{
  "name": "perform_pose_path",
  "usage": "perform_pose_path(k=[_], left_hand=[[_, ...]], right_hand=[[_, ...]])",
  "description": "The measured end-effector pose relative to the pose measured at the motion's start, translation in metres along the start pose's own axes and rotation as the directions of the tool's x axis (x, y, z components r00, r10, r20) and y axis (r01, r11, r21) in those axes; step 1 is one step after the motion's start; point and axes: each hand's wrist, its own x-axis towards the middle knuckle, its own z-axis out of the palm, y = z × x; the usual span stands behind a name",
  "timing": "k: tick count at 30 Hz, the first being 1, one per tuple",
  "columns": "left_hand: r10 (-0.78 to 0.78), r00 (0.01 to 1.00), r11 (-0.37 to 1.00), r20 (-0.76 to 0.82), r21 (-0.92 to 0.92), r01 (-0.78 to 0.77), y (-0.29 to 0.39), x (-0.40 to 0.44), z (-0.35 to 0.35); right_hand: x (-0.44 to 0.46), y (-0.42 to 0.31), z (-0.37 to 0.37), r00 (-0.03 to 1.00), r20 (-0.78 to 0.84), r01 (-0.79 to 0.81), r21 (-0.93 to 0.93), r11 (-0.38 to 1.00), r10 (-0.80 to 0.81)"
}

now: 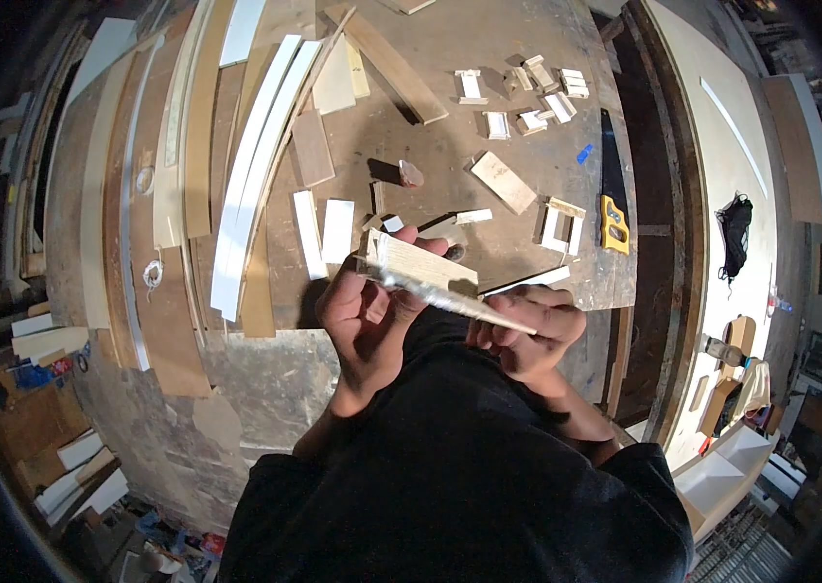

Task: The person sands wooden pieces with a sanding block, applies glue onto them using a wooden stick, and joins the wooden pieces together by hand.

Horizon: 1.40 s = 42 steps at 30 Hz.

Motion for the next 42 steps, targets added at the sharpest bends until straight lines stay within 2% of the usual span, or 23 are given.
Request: perform_pose_path(k=[2,4,8,11,14,16,18,19,21,24,26,27,28,30,31,32,33,34,36,38,39,41,42], left_hand=[[-0.034,0.999,0.999,-0.025,0.004,0.034,0.001,-0.002,0.0],[-0.023,1.0,0.999,-0.005,0.036,0.023,0.002,-0.002,-0.004],[-0.014,1.0,0.996,-0.019,0.085,0.015,-0.005,-0.006,-0.008],[-0.106,0.994,0.993,-0.007,0.061,0.106,0.006,-0.003,-0.001],[-0.108,0.994,0.992,0.001,0.062,0.108,0.009,0.001,-0.001],[-0.102,0.995,0.992,0.001,0.072,0.102,0.009,0.001,-0.002],[-0.096,0.995,0.992,0.003,0.083,0.095,0.006,0.0,-0.003],[-0.098,0.995,0.994,-0.015,0.054,0.099,0.004,-0.001,-0.002],[-0.101,0.994,0.994,-0.032,0.027,0.102,0.002,-0.002,-0.002],[-0.099,0.995,0.995,-0.018,0.028,0.099,0.0,0.0,-0.005],[-0.075,0.996,0.996,-0.057,-0.061,0.072,-0.002,0.001,-0.007],[-0.171,0.978,0.983,-0.116,-0.092,0.161,0.009,0.002,0.002],[-0.167,0.978,0.983,-0.122,-0.092,0.156,0.01,0.004,0.0],[-0.285,0.957,0.892,0.053,-0.352,0.284,0.012,0.01,-0.013],[-0.349,0.933,0.853,0.088,-0.383,0.355,0.016,0.013,-0.019],[-0.34,0.938,0.855,0.073,-0.391,0.34,0.017,0.013,-0.017],[-0.35,0.936,0.859,0.049,-0.383,0.341,0.024,0.017,-0.012],[-0.359,0.933,0.863,0.024,-0.372,0.342,0.029,0.02,-0.008],[-0.371,0.929,0.836,0.013,-0.431,0.34,0.034,0.022,-0.006],[-0.423,0.905,0.841,0.05,-0.349,0.413,0.039,0.024,-0.004],[-0.419,0.907,0.842,0.048,-0.352,0.408,0.039,0.024,-0.004],[-0.494,0.865,0.809,0.09,-0.316,0.495,0.04,0.024,-0.005],[-0.489,0.868,0.812,0.088,-0.316,0.49,0.04,0.023,-0.004]], right_hand=[[0.002,0.003,0.0,1.0,-0.021,-0.004,0.045,0.999,0.005],[0.006,0.0,0.007,0.981,-0.168,-0.077,0.14,0.987,0.1],[0.012,-0.007,0.008,0.973,-0.112,-0.193,0.077,0.978,0.201],[0.012,-0.005,0.007,0.986,-0.035,-0.158,0.072,0.985,0.16],[0.011,-0.008,0.002,0.993,0.014,-0.117,-0.028,0.993,0.118],[0.009,-0.006,0.001,0.995,0.028,-0.099,-0.008,0.995,0.1],[0.009,-0.007,0.003,0.983,0.023,-0.186,0.111,0.976,0.185],[0.007,-0.007,0.005,0.983,0.022,-0.185,0.111,0.976,0.184],[0.005,-0.007,0.008,0.944,-0.047,-0.285,0.373,0.883,0.325],[0.006,-0.007,0.0,0.922,-0.052,-0.332,0.405,0.852,0.384],[0.005,-0.006,-0.003,0.934,-0.071,-0.295,0.4,0.868,0.35],[0.005,-0.007,-0.006,0.937,-0.097,-0.276,0.389,0.879,0.337],[0.006,-0.008,-0.011,0.939,-0.12,-0.258,0.377,0.89,0.323],[0.006,-0.009,-0.022,0.942,-0.089,-0.285,0.299,0.911,0.324],[0.001,-0.004,-0.028,0.975,-0.127,-0.165,0.145,0.976,0.184],[-0.003,-0.002,-0.034,0.99,-0.14,-0.036,-0.011,0.999,0.034],[-0.005,-0.006,-0.036,0.99,-0.141,0.004,-0.121,0.993,-0.021],[-0.005,-0.01,-0.04,0.989,-0.057,0.108,-0.361,0.926,-0.138],[0.009,-0.02,-0.032,0.956,-0.056,0.256,-0.314,0.914,-0.287],[0.013,-0.024,-0.038,0.965,-0.027,0.252,-0.182,0.95,-0.261],[0.015,-0.028,-0.042,0.962,0.044,0.272,-0.26,0.927,-0.27],[0.026,-0.035,-0.046,0.928,0.21,0.362,-0.319,0.876,-0.307],[0.029,-0.037,-0.046,0.926,0.214,0.366,-0.316,0.875,-0.311]])
